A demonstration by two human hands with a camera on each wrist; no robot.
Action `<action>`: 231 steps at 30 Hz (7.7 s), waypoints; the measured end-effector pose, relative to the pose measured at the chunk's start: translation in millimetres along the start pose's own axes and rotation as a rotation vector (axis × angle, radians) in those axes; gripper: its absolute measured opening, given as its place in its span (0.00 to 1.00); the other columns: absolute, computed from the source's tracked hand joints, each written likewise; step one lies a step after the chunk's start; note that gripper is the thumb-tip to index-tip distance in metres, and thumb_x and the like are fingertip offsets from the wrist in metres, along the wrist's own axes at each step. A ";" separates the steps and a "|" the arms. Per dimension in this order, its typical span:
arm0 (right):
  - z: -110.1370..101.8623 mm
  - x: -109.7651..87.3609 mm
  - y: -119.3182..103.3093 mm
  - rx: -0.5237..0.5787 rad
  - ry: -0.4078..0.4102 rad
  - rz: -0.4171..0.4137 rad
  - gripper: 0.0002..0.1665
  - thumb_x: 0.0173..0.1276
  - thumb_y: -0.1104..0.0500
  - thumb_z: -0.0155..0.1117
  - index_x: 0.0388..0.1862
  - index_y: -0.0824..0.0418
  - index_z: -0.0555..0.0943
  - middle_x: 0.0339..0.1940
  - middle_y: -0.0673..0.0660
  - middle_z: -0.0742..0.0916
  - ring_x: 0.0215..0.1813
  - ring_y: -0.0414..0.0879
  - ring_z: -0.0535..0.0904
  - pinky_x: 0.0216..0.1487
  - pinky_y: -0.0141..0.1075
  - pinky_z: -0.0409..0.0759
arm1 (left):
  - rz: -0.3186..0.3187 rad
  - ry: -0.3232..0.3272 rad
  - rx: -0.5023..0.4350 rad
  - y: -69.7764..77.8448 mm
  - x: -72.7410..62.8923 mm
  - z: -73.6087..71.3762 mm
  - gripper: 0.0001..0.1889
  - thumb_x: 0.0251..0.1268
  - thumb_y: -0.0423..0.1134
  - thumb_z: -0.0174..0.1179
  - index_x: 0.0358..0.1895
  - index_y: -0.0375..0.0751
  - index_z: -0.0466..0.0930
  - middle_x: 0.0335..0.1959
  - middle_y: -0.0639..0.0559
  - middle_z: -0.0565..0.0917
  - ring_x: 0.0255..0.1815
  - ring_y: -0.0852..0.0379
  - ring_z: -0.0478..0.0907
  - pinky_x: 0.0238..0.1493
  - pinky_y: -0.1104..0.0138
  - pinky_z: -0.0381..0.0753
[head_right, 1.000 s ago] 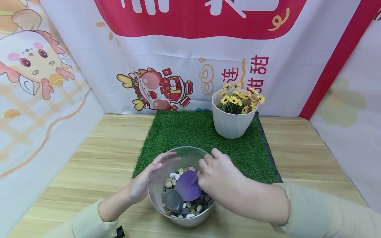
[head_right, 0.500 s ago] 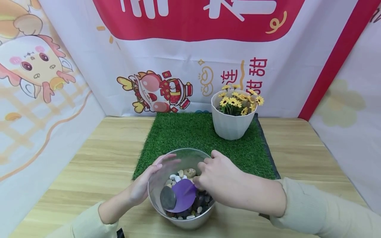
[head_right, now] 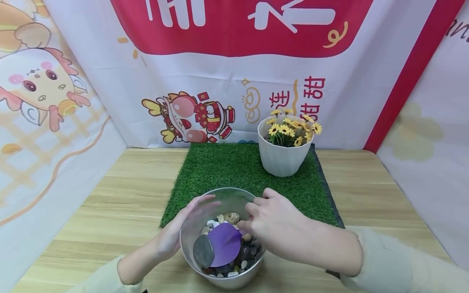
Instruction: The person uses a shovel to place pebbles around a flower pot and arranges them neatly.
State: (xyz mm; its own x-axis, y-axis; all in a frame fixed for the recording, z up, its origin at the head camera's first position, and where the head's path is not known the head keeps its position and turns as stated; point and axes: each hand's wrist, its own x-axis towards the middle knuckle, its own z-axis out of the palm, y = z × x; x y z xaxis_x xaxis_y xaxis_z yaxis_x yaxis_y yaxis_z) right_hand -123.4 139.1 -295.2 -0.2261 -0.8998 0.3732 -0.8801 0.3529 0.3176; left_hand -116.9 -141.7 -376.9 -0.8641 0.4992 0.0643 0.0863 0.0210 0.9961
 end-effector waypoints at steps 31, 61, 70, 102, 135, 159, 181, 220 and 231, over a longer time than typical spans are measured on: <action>-11.5 -33.9 12.1 0.213 0.148 0.191 0.15 0.79 0.46 0.58 0.50 0.45 0.91 0.33 0.39 0.83 0.33 0.33 0.80 0.33 0.37 0.75 | -0.010 0.096 -0.160 0.7 2.0 10.9 0.31 0.83 0.50 0.27 0.77 0.33 0.54 0.77 0.32 0.62 0.78 0.34 0.56 0.77 0.37 0.45; 11.0 -41.7 70.5 0.032 0.109 0.449 0.20 0.77 0.43 0.61 0.50 0.54 0.91 0.30 0.48 0.86 0.23 0.40 0.74 0.26 0.38 0.67 | -0.006 0.051 -0.208 -2.8 1.0 10.5 0.32 0.84 0.50 0.26 0.78 0.30 0.50 0.78 0.30 0.59 0.79 0.34 0.53 0.78 0.41 0.44; 49.7 -43.1 75.6 0.017 0.043 0.501 0.14 0.64 0.57 0.76 0.49 0.54 0.91 0.30 0.51 0.86 0.21 0.43 0.76 0.21 0.37 0.61 | -0.002 0.048 -0.194 -3.6 -0.9 10.7 0.32 0.84 0.51 0.26 0.78 0.31 0.50 0.78 0.31 0.59 0.80 0.34 0.53 0.79 0.41 0.42; 153.0 -14.8 90.5 -0.060 -0.033 0.626 0.04 0.72 0.62 0.68 0.39 0.62 0.88 0.18 0.60 0.75 0.15 0.54 0.71 0.10 0.48 0.71 | -0.007 0.051 -0.188 -0.9 -2.9 8.6 0.32 0.84 0.51 0.27 0.79 0.32 0.49 0.78 0.31 0.60 0.80 0.35 0.53 0.79 0.43 0.42; 88.8 -35.1 93.1 0.005 0.074 0.573 0.12 0.67 0.60 0.73 0.49 0.58 0.91 0.26 0.56 0.83 0.17 0.43 0.63 0.12 0.38 0.64 | -0.003 0.007 -0.129 -1.1 6.6 1.3 0.32 0.83 0.49 0.28 0.78 0.29 0.50 0.77 0.30 0.61 0.78 0.33 0.56 0.78 0.42 0.46; -14.8 -33.4 46.4 -0.058 0.263 0.311 0.34 0.86 0.44 0.35 0.52 0.58 0.90 0.33 0.57 0.86 0.20 0.49 0.77 0.16 0.40 0.71 | -0.006 0.004 -0.102 -2.6 1.5 -0.6 0.32 0.83 0.49 0.28 0.79 0.30 0.51 0.76 0.31 0.62 0.78 0.34 0.56 0.78 0.41 0.46; -27.8 -16.4 8.3 -0.213 0.185 0.125 0.32 0.86 0.64 0.34 0.41 0.63 0.90 0.33 0.56 0.82 0.31 0.51 0.78 0.38 0.49 0.76 | -0.014 0.003 -0.105 -2.7 2.1 0.7 0.33 0.83 0.50 0.27 0.79 0.31 0.50 0.77 0.31 0.62 0.78 0.33 0.57 0.78 0.40 0.47; -14.1 10.7 13.2 -0.225 -0.154 -0.173 0.12 0.49 0.56 0.82 0.33 0.48 0.90 0.30 0.49 0.77 0.33 0.45 0.70 0.43 0.42 0.67 | 0.000 0.015 -0.103 -4.3 3.4 0.9 0.32 0.83 0.50 0.28 0.79 0.31 0.51 0.76 0.32 0.64 0.77 0.34 0.58 0.78 0.41 0.49; -2.5 16.5 30.4 -0.111 -0.135 -0.223 0.10 0.53 0.60 0.79 0.28 0.45 0.86 0.27 0.45 0.78 0.30 0.43 0.71 0.38 0.38 0.62 | 0.007 0.010 -0.093 -5.6 2.4 1.7 0.32 0.83 0.50 0.28 0.79 0.30 0.51 0.76 0.31 0.64 0.77 0.34 0.58 0.78 0.41 0.48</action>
State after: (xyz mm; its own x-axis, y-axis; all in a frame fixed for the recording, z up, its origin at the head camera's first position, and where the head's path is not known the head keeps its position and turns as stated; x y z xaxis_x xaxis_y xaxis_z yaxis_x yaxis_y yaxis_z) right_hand -152.9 135.7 -277.2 -0.0917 -0.9818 0.1664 -0.8649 0.1614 0.4753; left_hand -118.6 -139.1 -382.4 -0.8685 0.4906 0.0711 0.0460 -0.0630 0.9970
